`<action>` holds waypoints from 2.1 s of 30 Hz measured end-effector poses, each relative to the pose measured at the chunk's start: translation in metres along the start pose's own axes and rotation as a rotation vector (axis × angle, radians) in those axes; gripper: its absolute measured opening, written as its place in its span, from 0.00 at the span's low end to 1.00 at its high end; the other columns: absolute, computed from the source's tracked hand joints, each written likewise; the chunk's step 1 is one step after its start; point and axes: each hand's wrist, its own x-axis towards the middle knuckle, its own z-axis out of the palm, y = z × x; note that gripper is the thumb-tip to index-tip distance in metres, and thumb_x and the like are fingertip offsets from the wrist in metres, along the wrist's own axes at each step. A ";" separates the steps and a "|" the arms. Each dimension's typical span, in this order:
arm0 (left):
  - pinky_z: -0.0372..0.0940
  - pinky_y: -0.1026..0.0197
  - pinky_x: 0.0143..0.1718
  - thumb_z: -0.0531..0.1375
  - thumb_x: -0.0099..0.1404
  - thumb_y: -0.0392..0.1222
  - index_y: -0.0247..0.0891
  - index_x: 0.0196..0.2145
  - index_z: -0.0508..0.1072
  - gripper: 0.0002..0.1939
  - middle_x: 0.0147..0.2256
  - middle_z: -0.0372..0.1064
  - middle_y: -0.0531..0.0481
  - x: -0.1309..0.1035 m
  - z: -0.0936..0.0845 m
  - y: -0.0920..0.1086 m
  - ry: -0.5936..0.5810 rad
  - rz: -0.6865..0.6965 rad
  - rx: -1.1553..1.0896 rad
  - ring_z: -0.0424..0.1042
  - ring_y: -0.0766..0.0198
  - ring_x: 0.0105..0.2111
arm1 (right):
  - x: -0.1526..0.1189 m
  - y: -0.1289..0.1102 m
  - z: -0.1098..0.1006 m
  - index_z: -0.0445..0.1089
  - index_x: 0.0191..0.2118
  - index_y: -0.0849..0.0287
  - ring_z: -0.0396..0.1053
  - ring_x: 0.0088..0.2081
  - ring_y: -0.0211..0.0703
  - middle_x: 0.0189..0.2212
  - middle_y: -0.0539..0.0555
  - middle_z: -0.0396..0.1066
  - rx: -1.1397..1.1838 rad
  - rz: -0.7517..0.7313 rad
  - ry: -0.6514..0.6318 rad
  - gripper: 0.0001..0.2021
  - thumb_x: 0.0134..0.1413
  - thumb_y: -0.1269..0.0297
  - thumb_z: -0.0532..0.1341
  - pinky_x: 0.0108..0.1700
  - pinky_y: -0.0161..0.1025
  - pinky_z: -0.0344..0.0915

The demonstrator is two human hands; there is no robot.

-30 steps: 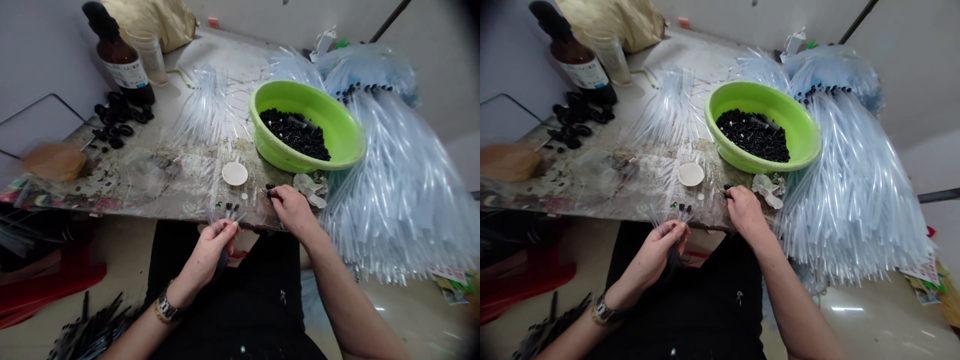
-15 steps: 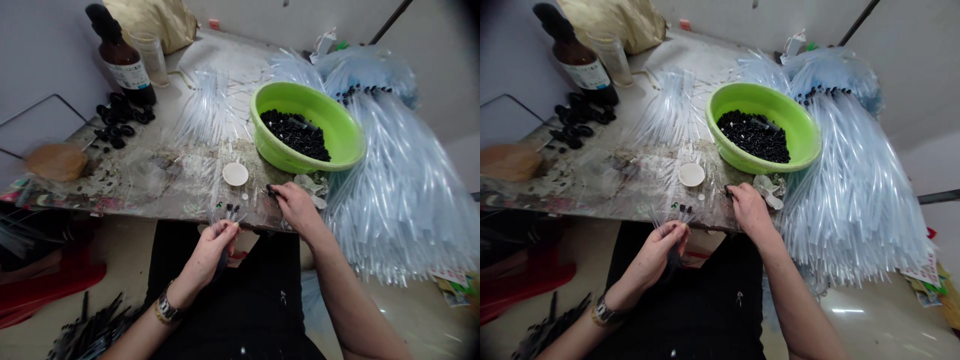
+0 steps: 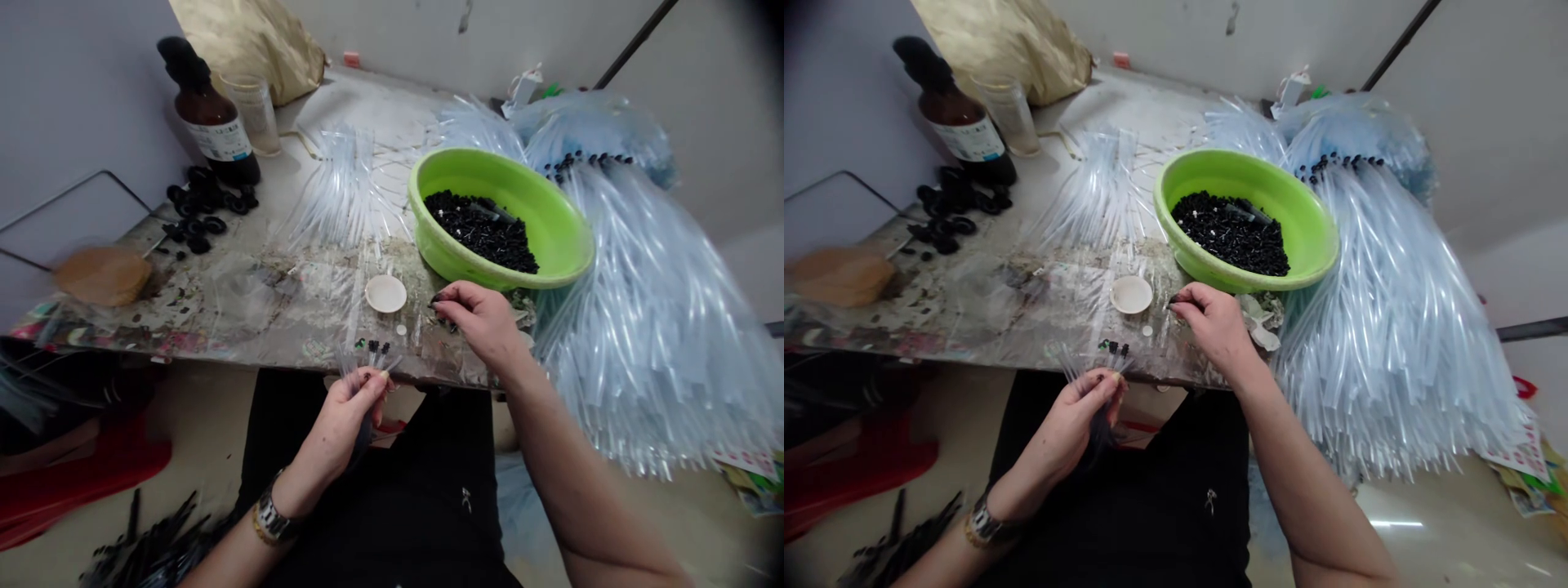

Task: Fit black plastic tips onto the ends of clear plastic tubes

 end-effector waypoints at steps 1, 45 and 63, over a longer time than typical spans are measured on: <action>0.53 0.68 0.22 0.60 0.61 0.48 0.36 0.28 0.69 0.13 0.20 0.61 0.56 0.000 0.000 0.000 0.002 0.003 0.006 0.56 0.72 0.19 | 0.004 -0.002 0.003 0.69 0.27 0.59 0.64 0.25 0.38 0.22 0.47 0.69 0.016 -0.001 -0.021 0.04 0.48 0.65 0.59 0.32 0.35 0.60; 0.53 0.69 0.23 0.59 0.63 0.50 0.35 0.29 0.70 0.14 0.21 0.61 0.56 -0.003 -0.009 0.001 0.007 0.027 0.018 0.56 0.73 0.20 | 0.047 -0.028 0.059 0.74 0.35 0.62 0.67 0.36 0.45 0.33 0.58 0.73 -0.885 -0.415 -0.353 0.10 0.58 0.70 0.54 0.38 0.38 0.57; 0.54 0.70 0.22 0.59 0.63 0.49 0.36 0.30 0.71 0.13 0.22 0.61 0.56 -0.003 -0.008 0.003 0.051 0.059 -0.001 0.57 0.73 0.20 | 0.024 -0.030 0.038 0.70 0.29 0.61 0.65 0.33 0.43 0.28 0.55 0.70 -0.537 -0.447 -0.255 0.07 0.57 0.72 0.57 0.36 0.37 0.57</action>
